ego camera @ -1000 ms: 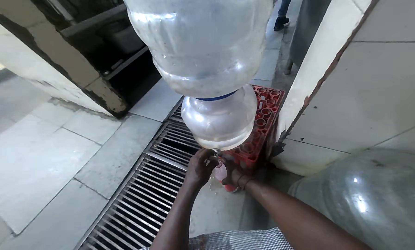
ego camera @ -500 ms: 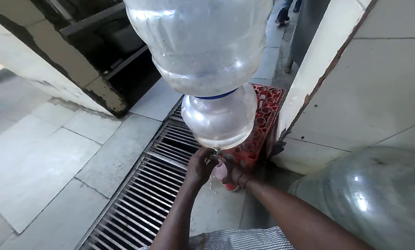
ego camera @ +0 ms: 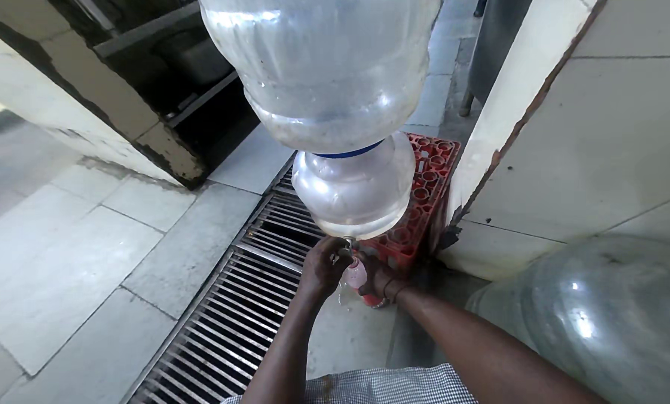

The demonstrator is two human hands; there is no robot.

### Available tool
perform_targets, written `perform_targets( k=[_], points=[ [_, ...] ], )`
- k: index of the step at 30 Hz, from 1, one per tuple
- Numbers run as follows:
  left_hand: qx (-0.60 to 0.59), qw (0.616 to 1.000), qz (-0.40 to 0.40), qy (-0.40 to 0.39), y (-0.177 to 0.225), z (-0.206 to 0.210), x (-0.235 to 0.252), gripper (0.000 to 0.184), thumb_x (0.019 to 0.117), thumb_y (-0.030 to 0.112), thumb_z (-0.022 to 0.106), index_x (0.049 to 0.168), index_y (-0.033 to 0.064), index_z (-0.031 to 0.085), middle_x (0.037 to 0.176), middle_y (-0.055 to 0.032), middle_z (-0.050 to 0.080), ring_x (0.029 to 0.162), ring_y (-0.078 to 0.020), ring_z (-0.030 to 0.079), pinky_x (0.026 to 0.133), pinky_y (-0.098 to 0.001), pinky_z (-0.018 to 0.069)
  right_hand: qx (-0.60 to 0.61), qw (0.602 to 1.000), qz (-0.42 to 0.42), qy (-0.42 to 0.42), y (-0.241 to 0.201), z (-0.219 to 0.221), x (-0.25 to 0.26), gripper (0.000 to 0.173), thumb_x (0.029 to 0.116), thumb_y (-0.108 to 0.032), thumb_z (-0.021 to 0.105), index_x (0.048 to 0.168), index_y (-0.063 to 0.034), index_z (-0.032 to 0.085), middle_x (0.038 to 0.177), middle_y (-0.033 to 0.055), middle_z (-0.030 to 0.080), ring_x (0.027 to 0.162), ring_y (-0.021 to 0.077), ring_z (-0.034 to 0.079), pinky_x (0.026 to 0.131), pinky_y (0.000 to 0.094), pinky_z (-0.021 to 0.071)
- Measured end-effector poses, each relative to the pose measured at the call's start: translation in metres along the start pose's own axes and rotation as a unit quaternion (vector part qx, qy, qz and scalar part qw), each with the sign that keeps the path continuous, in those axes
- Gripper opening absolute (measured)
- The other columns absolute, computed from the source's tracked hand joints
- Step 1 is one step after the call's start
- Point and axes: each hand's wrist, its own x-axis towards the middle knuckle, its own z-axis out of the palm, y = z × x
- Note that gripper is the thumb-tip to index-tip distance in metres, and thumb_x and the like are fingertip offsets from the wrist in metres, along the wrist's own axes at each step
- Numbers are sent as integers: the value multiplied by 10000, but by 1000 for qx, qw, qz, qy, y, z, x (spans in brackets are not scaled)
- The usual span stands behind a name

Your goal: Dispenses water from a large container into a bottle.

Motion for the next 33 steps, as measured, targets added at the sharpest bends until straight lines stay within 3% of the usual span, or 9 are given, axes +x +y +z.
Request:
perform_targets(
  k=[33],
  points=[
    [-10, 1000, -8, -1, -2, 1, 1, 202, 844, 58, 809, 1029, 68, 727, 1023, -64, 710, 908, -148, 693, 838, -357, 598, -13, 1000, -4, 2, 2, 2, 4, 1037, 739, -206, 910, 1591, -207, 319, 1399, 242, 544, 1209, 415, 608, 981, 568, 525]
  ],
)
